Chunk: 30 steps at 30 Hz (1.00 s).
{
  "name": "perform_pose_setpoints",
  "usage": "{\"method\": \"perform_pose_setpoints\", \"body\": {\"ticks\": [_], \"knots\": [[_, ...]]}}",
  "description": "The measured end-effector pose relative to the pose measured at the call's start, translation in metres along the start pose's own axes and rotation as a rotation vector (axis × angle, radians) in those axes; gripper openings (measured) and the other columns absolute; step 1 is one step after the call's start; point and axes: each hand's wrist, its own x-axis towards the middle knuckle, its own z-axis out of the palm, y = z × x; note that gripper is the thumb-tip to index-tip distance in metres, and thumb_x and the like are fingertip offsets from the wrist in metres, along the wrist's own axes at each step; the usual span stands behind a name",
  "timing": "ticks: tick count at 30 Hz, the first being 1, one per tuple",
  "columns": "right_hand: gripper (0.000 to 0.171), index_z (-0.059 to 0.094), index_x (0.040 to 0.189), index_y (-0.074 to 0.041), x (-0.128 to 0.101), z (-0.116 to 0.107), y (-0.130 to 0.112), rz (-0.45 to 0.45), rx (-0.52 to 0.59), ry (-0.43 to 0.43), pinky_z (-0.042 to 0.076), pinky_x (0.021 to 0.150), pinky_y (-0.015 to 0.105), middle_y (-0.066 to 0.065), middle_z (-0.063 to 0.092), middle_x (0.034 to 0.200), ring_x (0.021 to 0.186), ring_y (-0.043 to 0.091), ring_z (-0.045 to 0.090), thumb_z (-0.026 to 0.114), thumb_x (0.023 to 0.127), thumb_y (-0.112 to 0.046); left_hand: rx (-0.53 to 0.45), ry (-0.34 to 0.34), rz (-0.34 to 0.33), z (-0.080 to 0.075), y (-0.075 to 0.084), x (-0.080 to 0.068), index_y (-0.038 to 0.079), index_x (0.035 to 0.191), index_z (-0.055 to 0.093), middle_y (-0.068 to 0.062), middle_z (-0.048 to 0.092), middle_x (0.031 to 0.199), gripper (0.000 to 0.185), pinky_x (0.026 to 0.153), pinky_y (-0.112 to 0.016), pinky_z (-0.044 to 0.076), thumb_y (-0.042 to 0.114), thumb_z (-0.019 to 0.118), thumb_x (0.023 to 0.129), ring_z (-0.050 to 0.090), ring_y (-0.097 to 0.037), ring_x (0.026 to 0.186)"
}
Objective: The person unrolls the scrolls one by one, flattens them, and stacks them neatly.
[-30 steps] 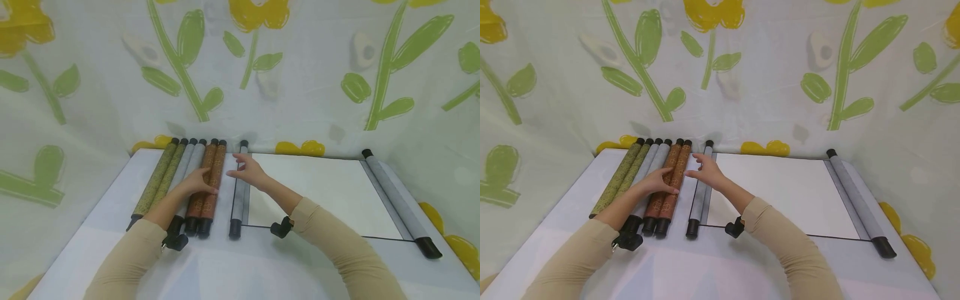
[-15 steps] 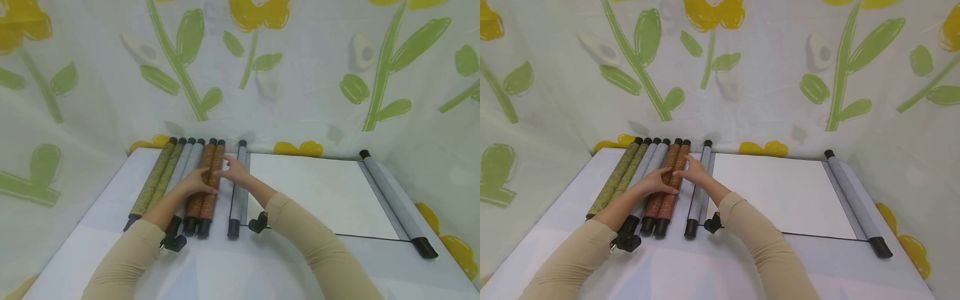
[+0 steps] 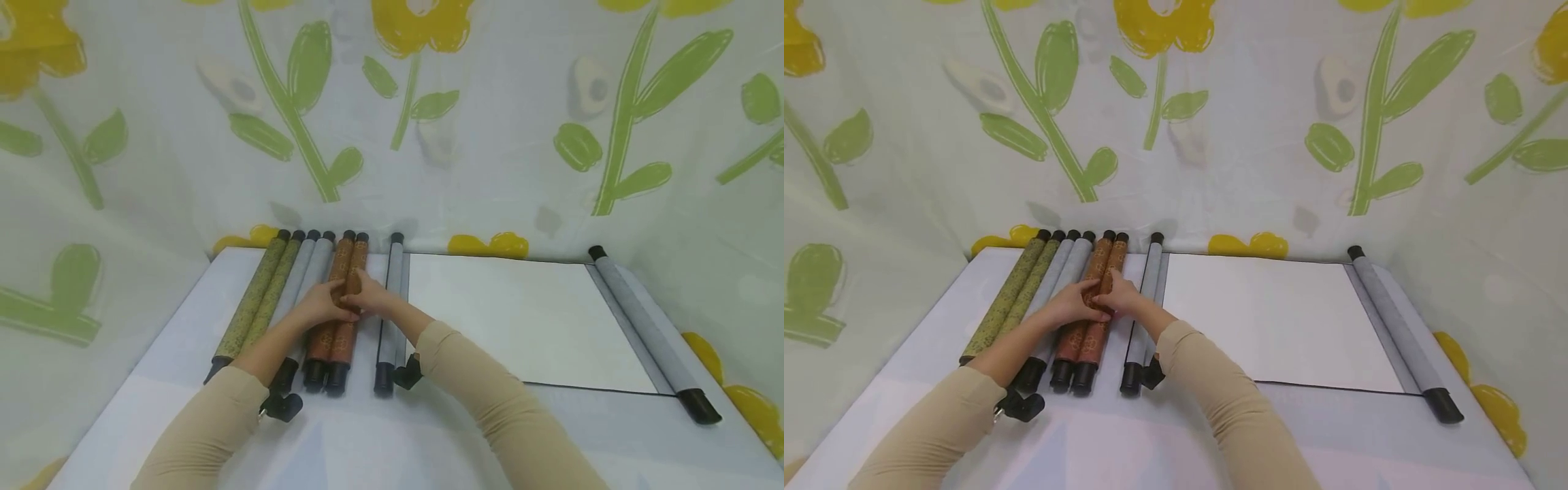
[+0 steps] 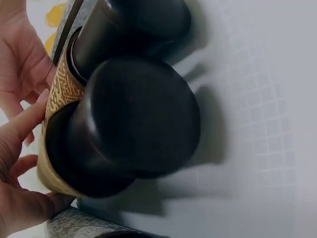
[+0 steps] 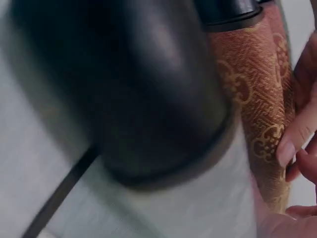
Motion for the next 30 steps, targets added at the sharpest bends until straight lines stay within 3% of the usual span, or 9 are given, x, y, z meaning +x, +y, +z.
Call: {"method": "perform_pose_setpoints", "body": {"ticks": [8,15,22,30], "knots": [[0.076,0.015,0.152,-0.015,0.001,-0.001,0.001,0.071,0.127,0.035,0.052,0.084,0.046,0.019,0.021,0.153,0.125,0.04,0.045,0.06,0.091,-0.008,0.061,0.003,0.016,0.006,0.001,0.001,-0.001,0.142,0.037,-0.036,0.032,0.142,0.09,0.102,-0.063,0.029,0.041,0.077,0.074,0.02,-0.053,0.133],[0.078,0.021,0.151,-0.016,-0.005,-0.008,0.001,0.076,0.169,0.04,0.05,0.086,0.049,0.025,0.025,0.151,0.126,0.04,0.045,0.065,0.088,-0.008,-0.062,0.07,-0.043,0.019,0.003,0.002,0.003,0.142,0.039,-0.033,0.03,0.142,0.092,0.102,-0.063,0.027,0.039,0.082,0.069,0.018,-0.051,0.133],[0.083,0.023,0.15,-0.009,-0.011,-0.006,-0.002,0.016,0.109,0.038,0.053,0.081,0.043,0.018,0.022,0.153,0.125,0.035,0.045,0.071,0.083,-0.007,-0.217,0.176,-0.033,0.028,-0.001,-0.004,0.007,0.14,0.044,-0.03,0.025,0.14,0.086,0.101,-0.058,0.032,0.029,0.085,0.067,0.024,-0.042,0.129],[0.078,0.027,0.15,-0.016,-0.019,-0.007,0.002,-0.113,0.088,0.099,0.054,0.077,0.041,0.024,0.045,0.136,0.116,0.036,0.052,0.071,0.085,-0.016,-0.424,0.197,-0.009,0.027,0.0,-0.014,0.013,0.143,0.041,-0.025,0.021,0.146,0.086,0.105,-0.054,0.031,0.025,0.084,0.07,0.025,-0.039,0.132]]}}
